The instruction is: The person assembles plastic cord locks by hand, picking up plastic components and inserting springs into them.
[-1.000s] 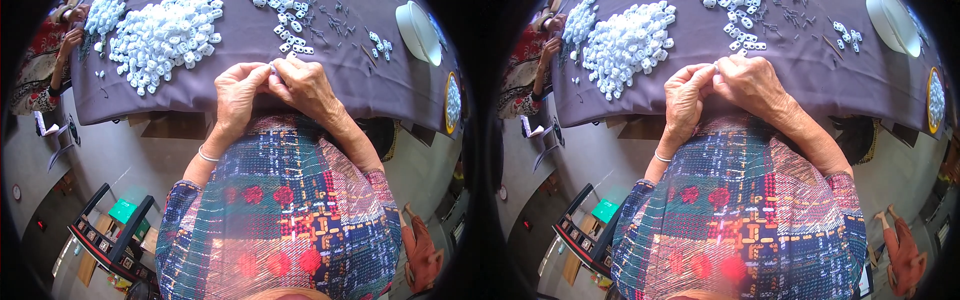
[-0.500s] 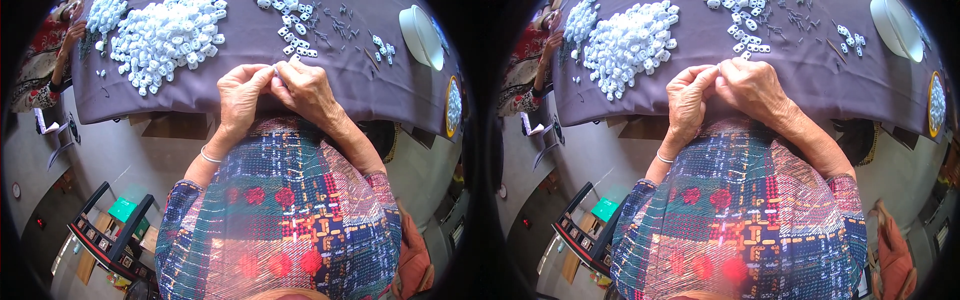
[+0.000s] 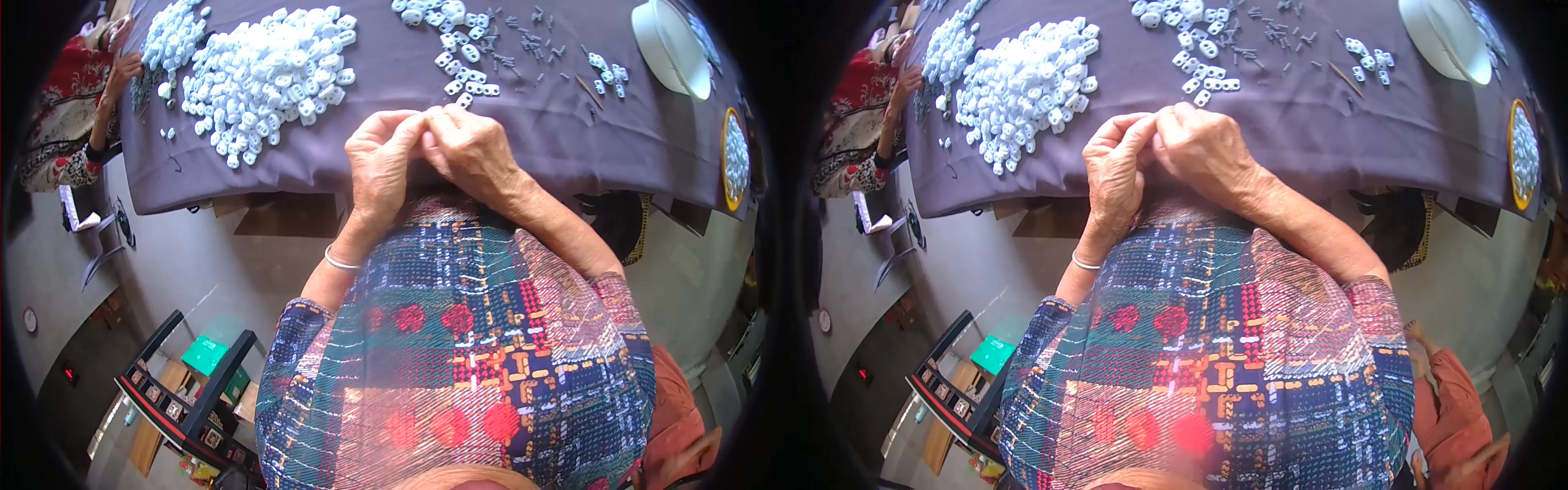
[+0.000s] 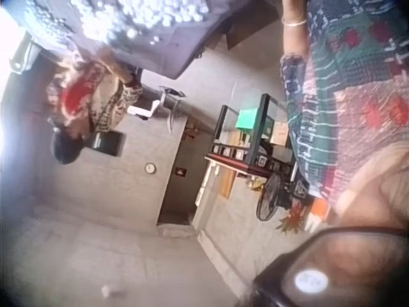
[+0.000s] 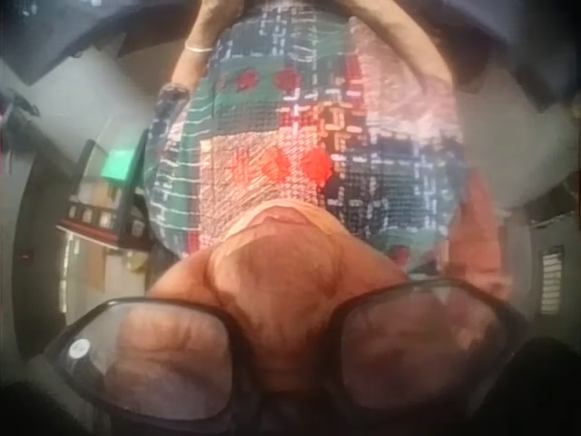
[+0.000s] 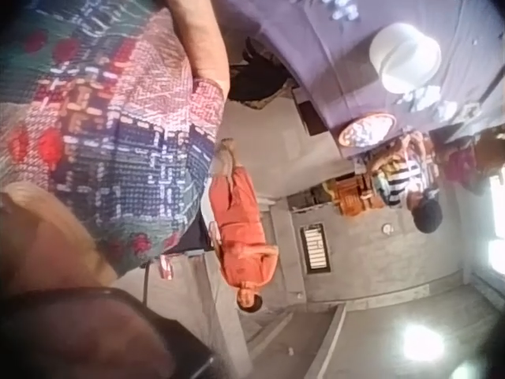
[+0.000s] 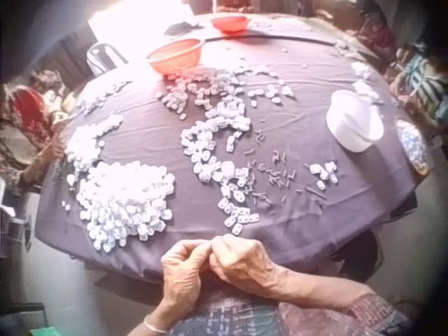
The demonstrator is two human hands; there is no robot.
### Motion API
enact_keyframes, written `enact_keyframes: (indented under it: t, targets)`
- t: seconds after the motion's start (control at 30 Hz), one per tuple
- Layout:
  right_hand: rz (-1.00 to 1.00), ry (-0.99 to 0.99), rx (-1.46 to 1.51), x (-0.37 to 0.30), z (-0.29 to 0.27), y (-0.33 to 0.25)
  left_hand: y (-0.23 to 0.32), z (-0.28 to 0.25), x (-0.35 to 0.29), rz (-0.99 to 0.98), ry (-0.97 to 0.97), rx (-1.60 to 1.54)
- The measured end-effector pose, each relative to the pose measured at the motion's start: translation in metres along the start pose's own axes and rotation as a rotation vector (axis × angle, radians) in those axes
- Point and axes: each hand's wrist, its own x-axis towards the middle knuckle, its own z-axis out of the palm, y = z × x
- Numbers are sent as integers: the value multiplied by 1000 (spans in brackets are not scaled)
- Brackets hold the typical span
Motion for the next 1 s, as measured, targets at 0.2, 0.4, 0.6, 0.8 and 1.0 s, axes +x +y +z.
enact_keyframes:
  t: [0.2,0.4,0.6,0.8,1.0]
  targets:
    - [2,135,83,-9,-19,15,11,-6,-5,80,18,112]
    - [248,276,-124,-17,-56,62,58,-47,33,660,258,711]
    - [149,215,-174,2,-54,67,88,-73,84,896,330,1168]
    - [87,73,-343,17,-42,73,81,-81,103,983,318,1291]
    - [-24,3,-425,22,-45,77,84,-86,104,1017,279,1404]
